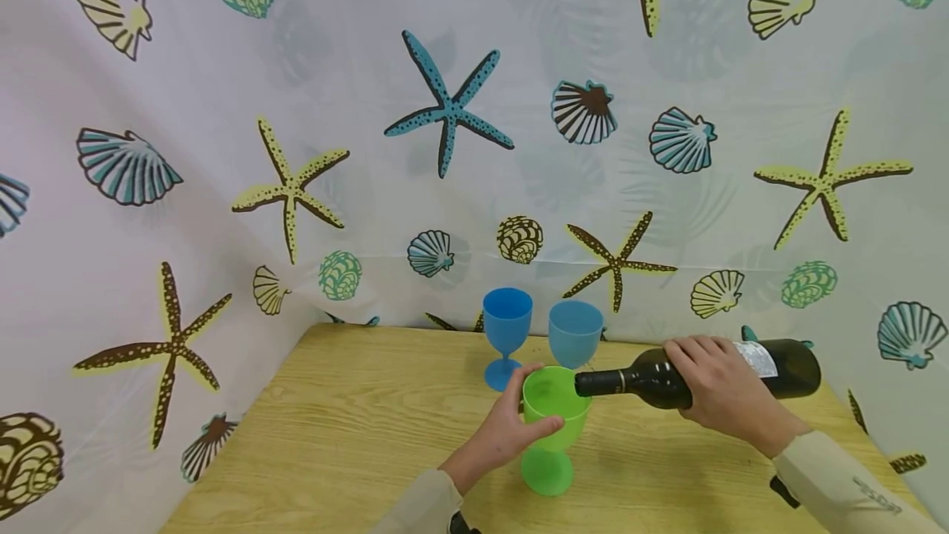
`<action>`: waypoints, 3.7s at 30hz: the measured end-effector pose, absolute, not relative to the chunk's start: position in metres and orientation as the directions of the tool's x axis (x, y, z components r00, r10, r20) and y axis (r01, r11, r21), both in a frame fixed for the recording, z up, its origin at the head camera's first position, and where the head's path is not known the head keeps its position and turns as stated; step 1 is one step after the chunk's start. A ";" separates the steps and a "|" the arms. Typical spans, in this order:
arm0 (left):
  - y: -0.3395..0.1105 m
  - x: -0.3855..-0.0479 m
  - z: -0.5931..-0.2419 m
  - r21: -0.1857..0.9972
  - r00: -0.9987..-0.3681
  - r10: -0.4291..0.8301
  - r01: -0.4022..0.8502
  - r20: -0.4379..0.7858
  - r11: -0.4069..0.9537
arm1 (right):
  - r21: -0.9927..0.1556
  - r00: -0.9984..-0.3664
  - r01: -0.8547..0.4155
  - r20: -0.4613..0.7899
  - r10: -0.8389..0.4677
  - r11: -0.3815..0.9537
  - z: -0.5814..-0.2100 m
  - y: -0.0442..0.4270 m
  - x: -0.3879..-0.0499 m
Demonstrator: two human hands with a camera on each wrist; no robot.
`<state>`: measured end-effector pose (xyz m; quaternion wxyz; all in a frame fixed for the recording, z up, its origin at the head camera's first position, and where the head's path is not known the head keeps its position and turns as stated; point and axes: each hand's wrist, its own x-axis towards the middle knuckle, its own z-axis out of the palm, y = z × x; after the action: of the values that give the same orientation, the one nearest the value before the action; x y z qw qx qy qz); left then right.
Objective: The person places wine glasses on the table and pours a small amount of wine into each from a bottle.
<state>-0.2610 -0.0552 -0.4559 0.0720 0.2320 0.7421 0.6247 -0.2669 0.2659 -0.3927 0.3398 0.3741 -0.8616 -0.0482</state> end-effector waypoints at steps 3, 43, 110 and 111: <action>-0.055 -0.261 -0.456 0.960 -0.882 0.433 0.256 0.185 0.113 | 0.348 -0.482 -0.612 0.547 -0.684 0.710 -0.392 0.266 -0.267; -0.055 -0.261 -0.457 0.960 -0.879 0.441 0.255 0.181 0.115 | 0.380 -0.462 -0.624 0.524 -0.715 0.682 -0.386 0.266 -0.267; -0.056 -0.261 -0.456 0.961 -0.869 0.459 0.258 0.185 0.101 | 0.377 -0.494 -0.614 0.503 -0.710 0.694 -0.383 0.265 -0.268; -0.056 -0.261 -0.456 0.960 -0.868 0.459 0.260 0.186 0.103 | 0.377 -0.494 -0.613 0.503 -0.709 0.695 -0.383 0.265 -0.268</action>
<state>-0.2609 -0.0559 -0.4563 0.0798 0.2437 0.7383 0.6239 -0.2682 0.2647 -0.3830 0.3253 0.3837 -0.8611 -0.0741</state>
